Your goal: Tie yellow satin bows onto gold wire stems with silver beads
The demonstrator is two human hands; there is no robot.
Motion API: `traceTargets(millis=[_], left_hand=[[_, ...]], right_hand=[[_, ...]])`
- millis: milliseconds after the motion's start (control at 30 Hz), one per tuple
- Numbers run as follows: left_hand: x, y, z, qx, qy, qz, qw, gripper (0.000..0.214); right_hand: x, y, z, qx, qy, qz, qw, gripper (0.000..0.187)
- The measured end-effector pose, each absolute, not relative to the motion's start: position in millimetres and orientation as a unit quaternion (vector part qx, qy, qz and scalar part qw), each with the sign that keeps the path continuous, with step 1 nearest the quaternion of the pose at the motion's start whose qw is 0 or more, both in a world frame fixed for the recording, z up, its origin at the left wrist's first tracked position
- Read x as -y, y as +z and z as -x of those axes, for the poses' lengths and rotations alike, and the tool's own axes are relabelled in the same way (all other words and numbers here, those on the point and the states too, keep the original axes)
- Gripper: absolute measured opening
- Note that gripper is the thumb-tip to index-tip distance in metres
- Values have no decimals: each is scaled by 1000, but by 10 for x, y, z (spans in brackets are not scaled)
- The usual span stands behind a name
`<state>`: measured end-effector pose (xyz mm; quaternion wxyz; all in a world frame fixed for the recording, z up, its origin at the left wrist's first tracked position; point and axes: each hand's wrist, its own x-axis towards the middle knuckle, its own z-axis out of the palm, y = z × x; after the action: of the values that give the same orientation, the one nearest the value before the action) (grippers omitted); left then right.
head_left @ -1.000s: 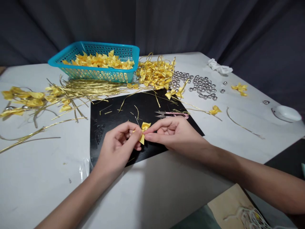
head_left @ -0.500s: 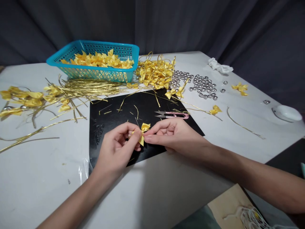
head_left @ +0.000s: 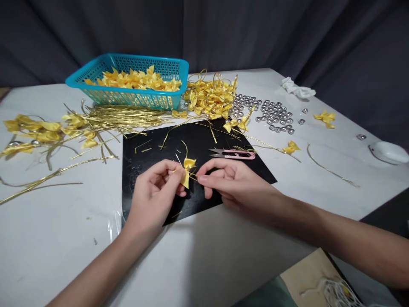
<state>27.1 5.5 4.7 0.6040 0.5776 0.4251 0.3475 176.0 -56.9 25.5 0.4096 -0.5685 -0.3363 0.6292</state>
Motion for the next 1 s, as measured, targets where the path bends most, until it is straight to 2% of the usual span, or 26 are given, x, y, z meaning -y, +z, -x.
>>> traceTargets(millis=[167,300,400,533,667,800,1000], left_hand=[[-40,59,-284,-419,346,-587,600,14],[-31,65,-275,-408,335,-607,594,16],[-33,66,-271,-409,332,-617,584,16],[-39,76,-271,-418,334,-624,570,16],[-26,94,-280,-416,325,-639,559,15],[8,102,-290,-401,311,-668,544,14],[28,108,-283,-373,274,-704,539,14]], right_hand=[[608,213,-1711,496,467,610,405,11],[644,153,-1740,701,274,541,376,15],[653,124,-1767,753,217,512,352,20],[657,116,-1756,728,239,521,375,15],[648,164,-1720,586,377,585,416,7],[602,268,-1738,428,450,621,478,15],[542,333,-1819,414,507,602,457,17]])
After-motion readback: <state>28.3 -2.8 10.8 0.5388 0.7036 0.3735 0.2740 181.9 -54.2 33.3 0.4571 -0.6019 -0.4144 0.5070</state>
